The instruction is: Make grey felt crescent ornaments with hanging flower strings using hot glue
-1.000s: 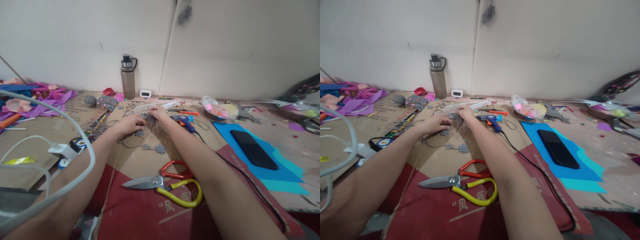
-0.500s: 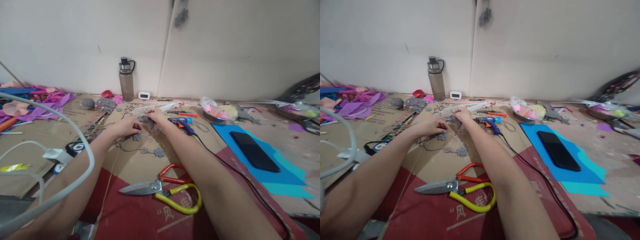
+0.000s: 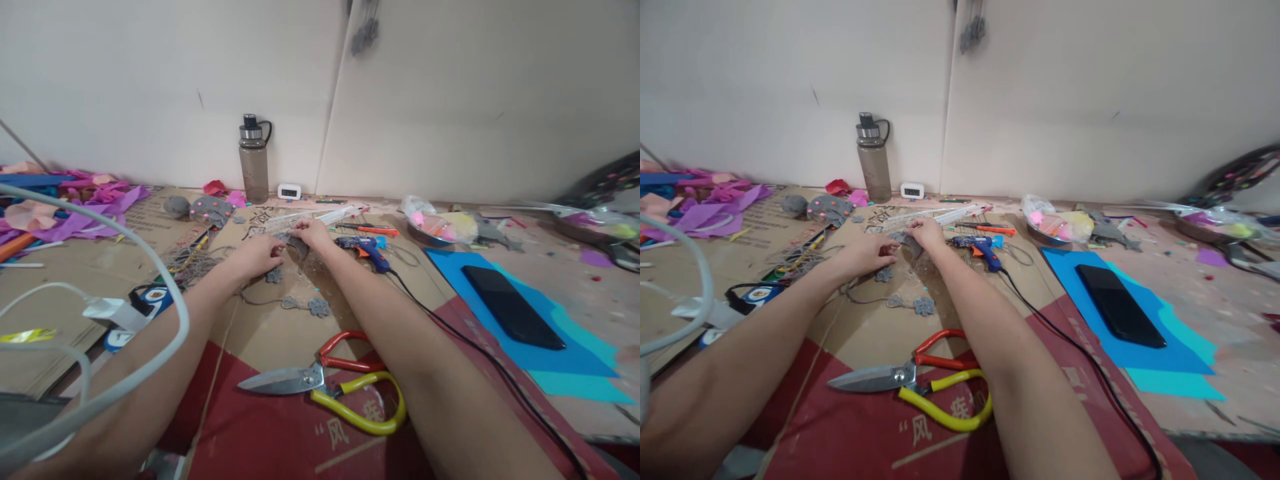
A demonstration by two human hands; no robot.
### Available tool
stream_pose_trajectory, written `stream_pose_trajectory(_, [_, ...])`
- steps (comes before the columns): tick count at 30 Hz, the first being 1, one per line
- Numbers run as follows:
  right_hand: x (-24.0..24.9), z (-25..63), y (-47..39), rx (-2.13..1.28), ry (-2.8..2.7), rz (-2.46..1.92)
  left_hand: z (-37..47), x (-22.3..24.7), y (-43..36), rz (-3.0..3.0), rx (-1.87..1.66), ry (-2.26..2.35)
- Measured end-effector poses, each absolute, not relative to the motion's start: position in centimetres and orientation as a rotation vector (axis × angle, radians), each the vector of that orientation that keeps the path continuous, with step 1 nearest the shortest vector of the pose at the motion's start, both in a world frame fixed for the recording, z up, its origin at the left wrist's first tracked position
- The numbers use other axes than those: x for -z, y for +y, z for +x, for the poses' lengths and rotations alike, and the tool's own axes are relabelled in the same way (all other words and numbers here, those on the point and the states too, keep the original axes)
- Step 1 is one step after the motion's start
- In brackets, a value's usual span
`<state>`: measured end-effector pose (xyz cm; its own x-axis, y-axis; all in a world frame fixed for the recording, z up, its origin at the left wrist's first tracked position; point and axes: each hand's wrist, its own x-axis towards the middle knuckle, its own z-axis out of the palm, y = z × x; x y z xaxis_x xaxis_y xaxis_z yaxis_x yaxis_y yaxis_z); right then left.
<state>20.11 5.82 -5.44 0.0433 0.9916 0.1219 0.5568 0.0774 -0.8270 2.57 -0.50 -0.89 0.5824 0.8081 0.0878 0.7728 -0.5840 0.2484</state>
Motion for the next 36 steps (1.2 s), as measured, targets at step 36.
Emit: stream_pose_trajectory(36, [4.1, 21.0, 3.7, -0.515, -1.961, -1.477, 3.1, 1.5, -1.1, 2.815, -0.135, 1.424])
